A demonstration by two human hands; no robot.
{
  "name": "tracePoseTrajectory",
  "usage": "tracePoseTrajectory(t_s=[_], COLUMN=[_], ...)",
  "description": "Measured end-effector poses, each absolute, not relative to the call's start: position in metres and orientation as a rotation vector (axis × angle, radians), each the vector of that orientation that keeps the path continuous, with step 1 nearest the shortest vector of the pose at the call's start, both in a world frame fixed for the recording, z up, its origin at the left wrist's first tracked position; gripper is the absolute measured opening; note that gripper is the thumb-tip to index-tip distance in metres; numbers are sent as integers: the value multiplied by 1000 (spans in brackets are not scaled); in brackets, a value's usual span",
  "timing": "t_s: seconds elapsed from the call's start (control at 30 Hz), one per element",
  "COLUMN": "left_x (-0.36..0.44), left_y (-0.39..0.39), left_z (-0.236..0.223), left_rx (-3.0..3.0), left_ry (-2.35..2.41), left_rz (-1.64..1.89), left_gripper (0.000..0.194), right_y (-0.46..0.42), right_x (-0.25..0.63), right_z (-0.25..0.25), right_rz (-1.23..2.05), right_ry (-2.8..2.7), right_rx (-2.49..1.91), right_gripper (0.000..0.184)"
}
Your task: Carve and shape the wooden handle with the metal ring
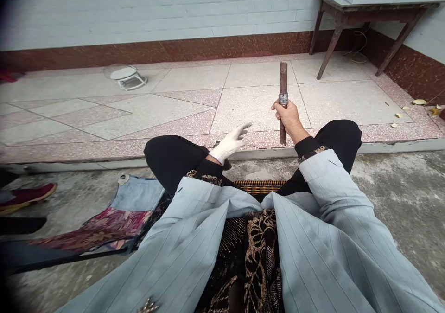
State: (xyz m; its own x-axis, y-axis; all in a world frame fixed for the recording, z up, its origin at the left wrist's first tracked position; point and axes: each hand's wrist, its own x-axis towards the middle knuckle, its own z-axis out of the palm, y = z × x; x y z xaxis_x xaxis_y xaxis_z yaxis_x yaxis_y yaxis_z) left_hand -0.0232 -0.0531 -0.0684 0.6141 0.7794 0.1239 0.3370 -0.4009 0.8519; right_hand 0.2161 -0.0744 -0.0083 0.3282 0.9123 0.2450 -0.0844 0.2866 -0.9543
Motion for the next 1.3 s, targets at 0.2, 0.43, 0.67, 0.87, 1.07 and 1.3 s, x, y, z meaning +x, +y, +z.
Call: tracePoseTrajectory(t_s=[0.2,0.43,0.67,0.87,1.07,1.3], left_x=[-19,-9,-5,-7,-2,0], left_y=[-60,-67,-74,-69,-69,-66], left_z=[-57,-59,-62,-68,-64,-68], left_rx=[1906,1650,1386,1280,1632,1666], left_ry=[668,617,517,440,623,852], left_rz=[648,736,794,785,817,646], left_gripper=[68,33,34,38,27,35], right_y=[-73,-73,-69,-70,-69,-71], right_x=[209,207,211,208,201,200], right_z=[-16,-19,-22,-22,-26,-28], right_rz=[925,980,965,909,878,884], right_ry=[-997,-978,-946,-939,-1003,-1118], right_rx=[-1083,-1080,-1033,-1084,-1140,-1097], right_gripper=[10,10,8,9,10,7])
